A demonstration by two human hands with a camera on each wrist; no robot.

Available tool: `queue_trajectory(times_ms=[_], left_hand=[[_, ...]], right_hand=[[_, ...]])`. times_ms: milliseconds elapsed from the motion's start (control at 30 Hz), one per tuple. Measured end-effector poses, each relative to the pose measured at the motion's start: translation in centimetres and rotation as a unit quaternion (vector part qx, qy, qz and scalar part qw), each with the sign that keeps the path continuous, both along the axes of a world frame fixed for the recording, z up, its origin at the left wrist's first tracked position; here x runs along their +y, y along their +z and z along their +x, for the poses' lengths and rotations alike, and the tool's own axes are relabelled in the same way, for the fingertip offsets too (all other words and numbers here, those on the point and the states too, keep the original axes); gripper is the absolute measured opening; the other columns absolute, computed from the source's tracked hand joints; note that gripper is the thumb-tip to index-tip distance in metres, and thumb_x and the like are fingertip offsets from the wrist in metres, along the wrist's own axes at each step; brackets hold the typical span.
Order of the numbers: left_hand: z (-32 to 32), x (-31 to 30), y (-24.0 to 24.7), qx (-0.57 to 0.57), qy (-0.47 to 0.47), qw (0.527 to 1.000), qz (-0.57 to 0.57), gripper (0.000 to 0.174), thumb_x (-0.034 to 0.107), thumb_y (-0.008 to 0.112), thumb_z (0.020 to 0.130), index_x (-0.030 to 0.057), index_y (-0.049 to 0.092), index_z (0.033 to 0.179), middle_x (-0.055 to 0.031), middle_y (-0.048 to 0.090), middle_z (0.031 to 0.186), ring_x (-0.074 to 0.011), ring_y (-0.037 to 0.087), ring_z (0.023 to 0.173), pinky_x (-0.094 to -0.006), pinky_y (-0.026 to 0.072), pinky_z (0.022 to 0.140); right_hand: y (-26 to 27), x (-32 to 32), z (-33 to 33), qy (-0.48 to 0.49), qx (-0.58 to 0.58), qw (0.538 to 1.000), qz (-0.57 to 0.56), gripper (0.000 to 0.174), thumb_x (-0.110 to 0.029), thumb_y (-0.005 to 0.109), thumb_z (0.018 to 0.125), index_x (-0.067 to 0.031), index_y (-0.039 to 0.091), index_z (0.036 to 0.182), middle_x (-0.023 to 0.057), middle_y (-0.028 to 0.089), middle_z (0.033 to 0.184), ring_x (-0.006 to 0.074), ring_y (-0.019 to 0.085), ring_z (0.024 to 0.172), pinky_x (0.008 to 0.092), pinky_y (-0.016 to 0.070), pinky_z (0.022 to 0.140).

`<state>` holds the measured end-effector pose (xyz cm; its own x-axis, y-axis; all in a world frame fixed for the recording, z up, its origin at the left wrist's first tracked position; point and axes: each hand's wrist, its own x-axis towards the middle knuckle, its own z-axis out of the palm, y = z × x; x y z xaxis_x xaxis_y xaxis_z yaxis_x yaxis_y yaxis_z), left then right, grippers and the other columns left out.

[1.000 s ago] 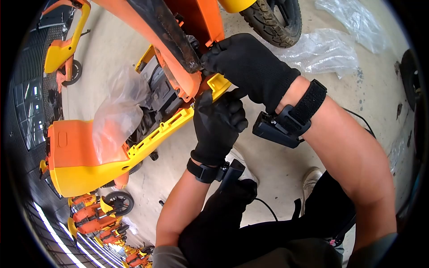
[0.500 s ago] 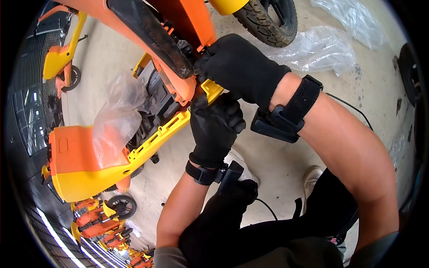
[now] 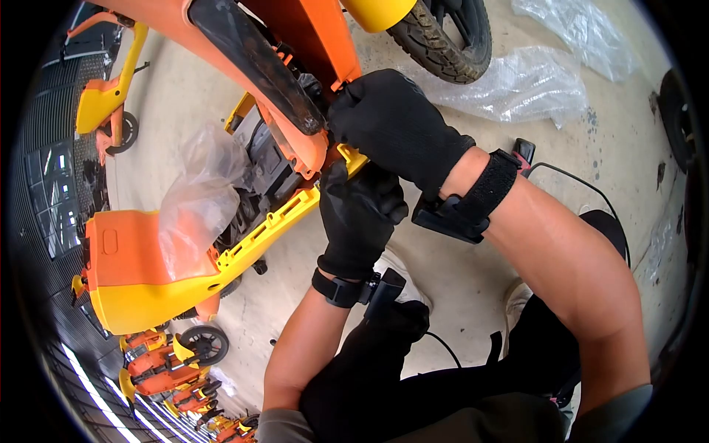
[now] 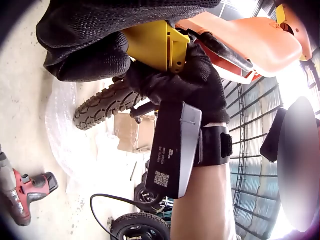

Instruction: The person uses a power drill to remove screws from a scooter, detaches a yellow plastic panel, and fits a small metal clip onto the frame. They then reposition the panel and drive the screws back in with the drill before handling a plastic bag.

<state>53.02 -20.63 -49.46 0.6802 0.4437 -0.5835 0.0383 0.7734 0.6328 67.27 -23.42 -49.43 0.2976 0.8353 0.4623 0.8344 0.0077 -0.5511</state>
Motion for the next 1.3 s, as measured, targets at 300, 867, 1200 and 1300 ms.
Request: queue_trajectory(times_ms=[300,867,1200,1300], left_hand=[[-0.5,0.8,-0.8,-0.02,-0.014,0.993,-0.117,0.052,0.058,0.048,0.081,0.009,0.055,0.097,-0.0003,0.045,0.073,-0.0146,0.038,0.061,-0.0284,0.0326,0.058],[-0.3,0.7,-0.4,0.002,-0.051,0.996,-0.072,0.074,0.064,0.043,0.083,-0.0042,0.057,0.109,0.0042,0.037,0.067,-0.0103,0.033,0.058,-0.0252,0.028,0.055],[0.2,0.6,-0.3,0.016,-0.041,0.997,-0.066,0.075,0.065,0.039,0.085,-0.0036,0.059,0.106,0.0045,0.036,0.066,-0.0098,0.033,0.056,-0.0245,0.0282,0.053],[0.1,0.6,-0.1,0.022,-0.038,0.997,-0.065,0.075,0.065,0.038,0.085,-0.0038,0.059,0.106,0.0044,0.036,0.066,-0.01,0.033,0.057,-0.0246,0.0282,0.053]], right_hand=[[-0.3,-0.1,1.4,0.058,-0.032,0.994,0.089,0.014,-0.012,0.058,0.081,0.0009,0.064,0.083,0.0156,0.062,0.076,0.0296,0.058,0.064,0.0322,0.0481,0.059],[1.6,-1.7,2.7,0.154,0.404,0.9,-0.061,0.024,-0.021,0.057,0.091,-0.0011,0.063,0.103,0.0034,0.062,0.085,0.0106,0.054,0.077,0.0254,0.0453,0.072],[2.3,-1.2,3.0,0.164,0.493,0.842,-0.144,0.022,-0.017,0.06,0.086,-0.0005,0.063,0.1,0.0011,0.059,0.081,0.0077,0.052,0.076,0.0238,0.0444,0.069],[2.2,-1.1,3.0,0.163,0.455,0.867,-0.12,0.022,-0.017,0.059,0.086,-0.0001,0.063,0.099,0.0009,0.059,0.079,0.0087,0.053,0.074,0.0251,0.0445,0.07]])
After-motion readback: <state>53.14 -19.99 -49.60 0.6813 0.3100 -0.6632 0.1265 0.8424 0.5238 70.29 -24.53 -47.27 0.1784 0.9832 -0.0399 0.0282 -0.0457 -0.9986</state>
